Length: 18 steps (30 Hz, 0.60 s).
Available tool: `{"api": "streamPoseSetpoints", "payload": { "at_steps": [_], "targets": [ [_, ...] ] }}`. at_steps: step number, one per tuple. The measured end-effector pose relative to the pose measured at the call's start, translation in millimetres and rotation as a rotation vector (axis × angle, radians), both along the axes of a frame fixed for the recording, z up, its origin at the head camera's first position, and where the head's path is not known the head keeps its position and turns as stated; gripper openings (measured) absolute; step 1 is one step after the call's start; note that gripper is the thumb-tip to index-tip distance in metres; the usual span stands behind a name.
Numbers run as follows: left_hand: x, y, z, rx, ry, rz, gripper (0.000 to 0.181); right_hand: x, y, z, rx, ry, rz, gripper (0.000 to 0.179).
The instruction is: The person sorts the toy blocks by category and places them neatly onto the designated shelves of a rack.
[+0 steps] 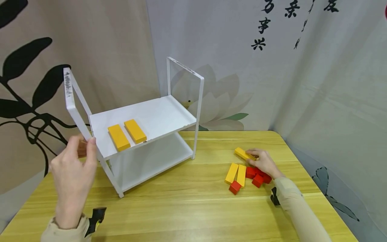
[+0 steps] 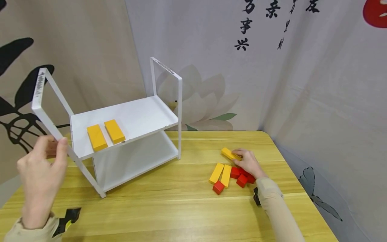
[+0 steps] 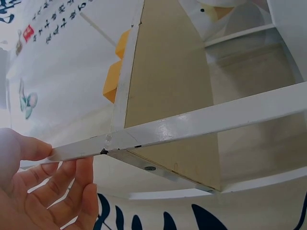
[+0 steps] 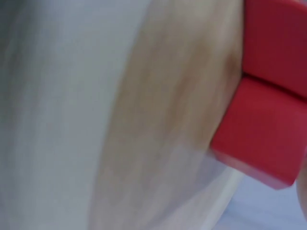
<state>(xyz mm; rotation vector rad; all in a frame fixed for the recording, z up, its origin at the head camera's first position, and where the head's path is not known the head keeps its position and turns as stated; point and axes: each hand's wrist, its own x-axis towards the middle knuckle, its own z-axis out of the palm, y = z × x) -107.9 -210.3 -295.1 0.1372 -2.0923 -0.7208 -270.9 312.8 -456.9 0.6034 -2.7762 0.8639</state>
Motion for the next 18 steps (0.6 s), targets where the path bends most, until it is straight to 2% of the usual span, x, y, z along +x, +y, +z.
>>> {"api": "streamPoseSetpoints", "payload": {
  "at_steps": [11, 15, 18],
  "targets": [
    [-0.1, 0.0, -1.1, -0.013, 0.004, 0.009, 0.028, 3.6, -6.8, 7.0, -0.027, 0.062, -0.018, 0.034],
    [0.1, 0.4, -1.2, -0.010, 0.008, 0.006, 0.027, 4.9, -13.8, 13.5, -0.041, 0.131, -0.020, 0.032],
    [0.2, 0.6, -1.1, -0.007, 0.012, 0.003, 0.027, 6.5, -21.5, 21.0, -0.047, 0.221, -0.005, 0.031]
  ]
}}
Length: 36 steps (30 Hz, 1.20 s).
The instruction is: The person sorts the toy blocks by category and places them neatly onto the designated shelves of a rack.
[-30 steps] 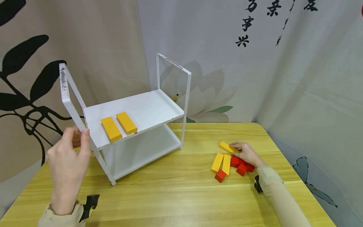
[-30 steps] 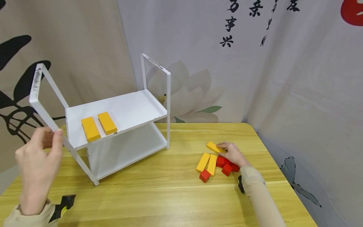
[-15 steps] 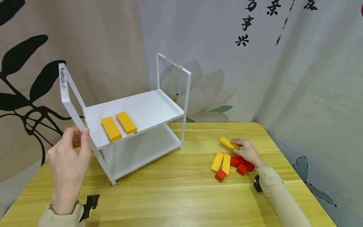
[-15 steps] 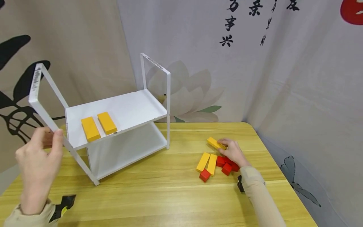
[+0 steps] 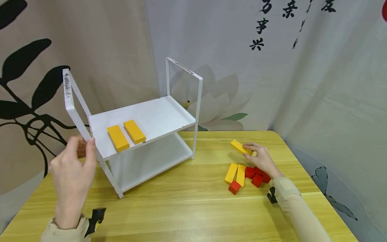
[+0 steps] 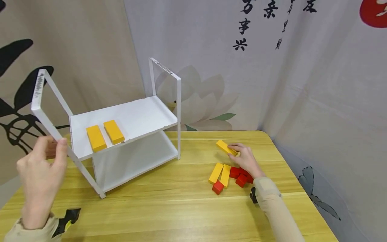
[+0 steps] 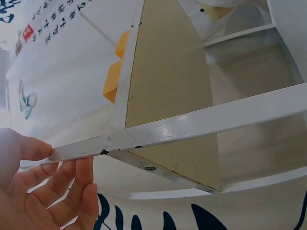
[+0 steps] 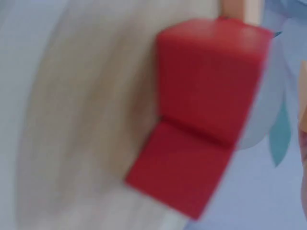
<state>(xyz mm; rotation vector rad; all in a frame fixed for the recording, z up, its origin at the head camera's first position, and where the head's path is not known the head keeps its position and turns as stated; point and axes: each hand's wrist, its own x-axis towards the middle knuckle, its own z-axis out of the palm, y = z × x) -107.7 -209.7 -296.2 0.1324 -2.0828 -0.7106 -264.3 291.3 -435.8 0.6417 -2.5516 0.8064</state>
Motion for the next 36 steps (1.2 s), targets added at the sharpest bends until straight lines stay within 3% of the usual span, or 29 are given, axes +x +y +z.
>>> {"api": "streamPoseSetpoints", "payload": {
  "at_steps": [6, 13, 26, 30, 36],
  "targets": [
    [-0.2, -0.4, 0.4, -0.005, 0.004, 0.000, 0.027, 6.6, -20.7, 21.6, -0.052, 0.197, 0.073, 0.032],
    [-1.1, -1.6, -0.9, -0.006, 0.013, -0.003, 0.026, 14.7, -46.7, 45.8, -0.118, 0.330, 0.191, 0.033],
    [-0.7, -0.8, -1.0, -0.007, 0.017, 0.000, 0.026, 26.2, -101.4, 79.9, -0.186, 0.432, 0.316, 0.034],
    [-0.7, -0.7, -0.5, -0.008, 0.019, -0.005, 0.026, 28.0, -120.2, 88.8, -0.191, 0.467, 0.322, 0.033],
    [-0.4, -0.9, -0.2, -0.005, 0.017, -0.005, 0.026, 28.9, -148.6, 100.1, -0.227, 0.446, 0.322, 0.030]
  ]
}}
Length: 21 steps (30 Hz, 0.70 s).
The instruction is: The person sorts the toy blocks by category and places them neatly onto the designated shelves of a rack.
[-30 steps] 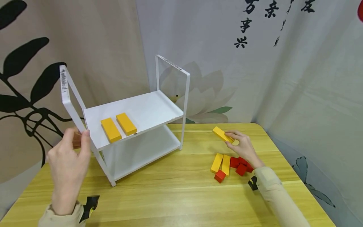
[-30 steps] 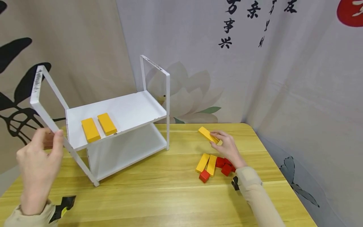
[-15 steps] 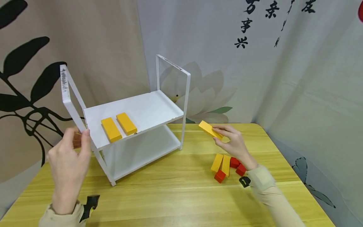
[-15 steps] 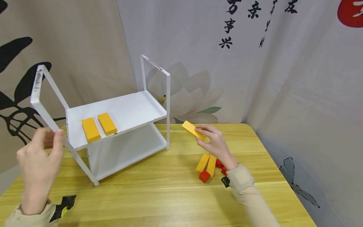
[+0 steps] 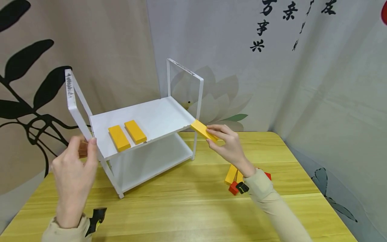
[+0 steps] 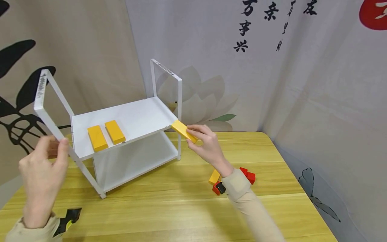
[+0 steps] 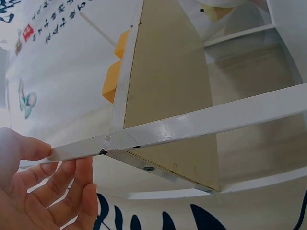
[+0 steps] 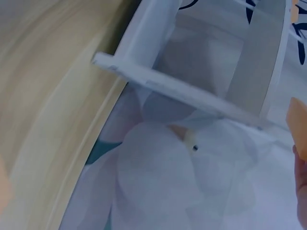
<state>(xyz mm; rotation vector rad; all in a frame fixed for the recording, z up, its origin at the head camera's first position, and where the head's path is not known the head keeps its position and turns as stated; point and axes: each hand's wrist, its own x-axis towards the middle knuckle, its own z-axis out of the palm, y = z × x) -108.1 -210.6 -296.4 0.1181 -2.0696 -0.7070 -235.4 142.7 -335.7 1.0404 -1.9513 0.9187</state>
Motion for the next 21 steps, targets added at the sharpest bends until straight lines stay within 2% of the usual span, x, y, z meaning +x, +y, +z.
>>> {"api": "streamPoseSetpoints", "payload": {
  "at_steps": [7, 21],
  "targets": [
    [0.3, 0.5, 0.3, 0.000, 0.001, -0.002, 0.026, -4.4, -31.6, 7.9, -0.018, -0.016, 0.021, 0.027],
    [0.5, 0.6, 0.6, -0.010, 0.003, -0.003, 0.026, -11.0, -77.6, 12.7, -0.018, -0.015, 0.065, 0.023]
  ]
}}
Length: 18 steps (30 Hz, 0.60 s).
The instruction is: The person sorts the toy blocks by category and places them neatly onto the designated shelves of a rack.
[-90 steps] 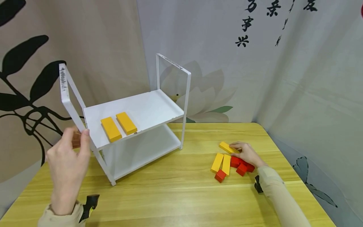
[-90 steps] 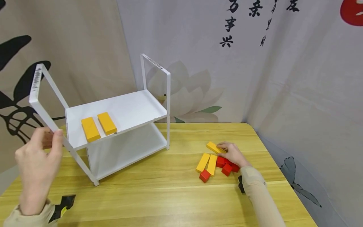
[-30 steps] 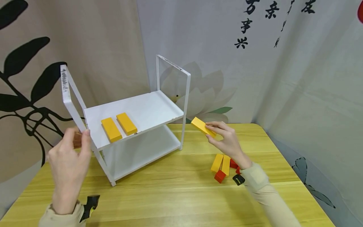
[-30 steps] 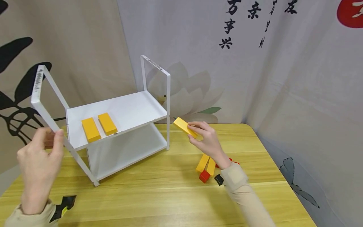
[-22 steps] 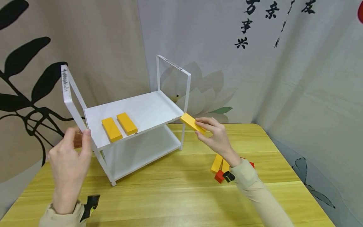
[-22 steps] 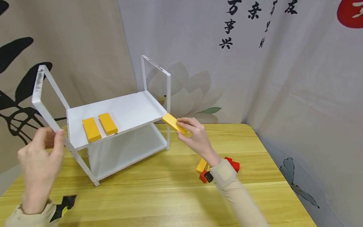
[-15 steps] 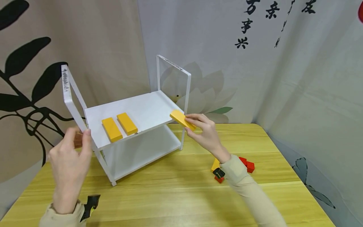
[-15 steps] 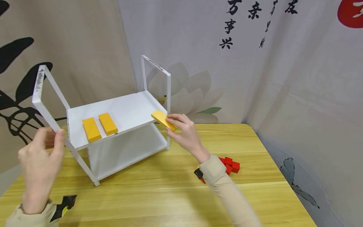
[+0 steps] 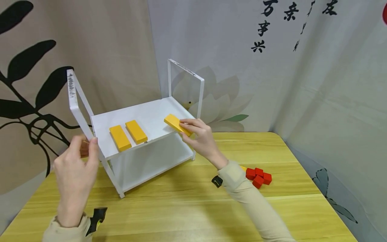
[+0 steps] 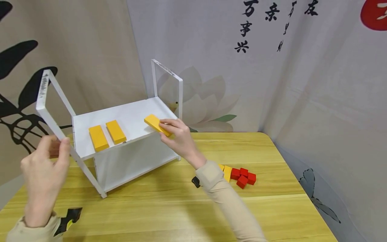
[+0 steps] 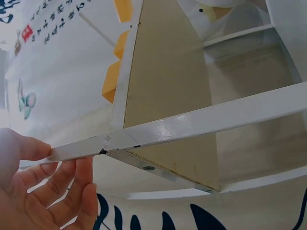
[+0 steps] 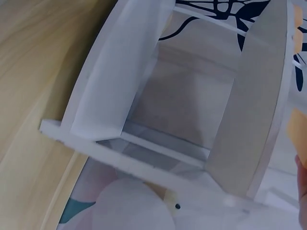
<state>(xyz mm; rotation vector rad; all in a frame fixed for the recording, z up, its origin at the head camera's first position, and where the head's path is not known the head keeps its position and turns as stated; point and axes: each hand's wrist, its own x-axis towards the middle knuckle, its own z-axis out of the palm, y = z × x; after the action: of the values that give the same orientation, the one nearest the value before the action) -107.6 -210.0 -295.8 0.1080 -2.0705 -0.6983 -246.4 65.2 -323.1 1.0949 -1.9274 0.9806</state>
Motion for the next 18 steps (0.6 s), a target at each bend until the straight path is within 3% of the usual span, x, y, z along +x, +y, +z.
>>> {"api": "streamPoseSetpoints", "payload": {
  "at_steps": [7, 18],
  "targets": [
    [0.3, -0.4, 0.1, 0.009, -0.008, 0.005, 0.025, 1.7, -22.1, 1.6, 0.006, -0.027, 0.003, 0.022],
    [0.1, -0.4, -0.1, 0.001, -0.006, 0.005, 0.025, 11.7, -59.0, 4.7, 0.038, -0.140, -0.121, 0.023]
  ]
}}
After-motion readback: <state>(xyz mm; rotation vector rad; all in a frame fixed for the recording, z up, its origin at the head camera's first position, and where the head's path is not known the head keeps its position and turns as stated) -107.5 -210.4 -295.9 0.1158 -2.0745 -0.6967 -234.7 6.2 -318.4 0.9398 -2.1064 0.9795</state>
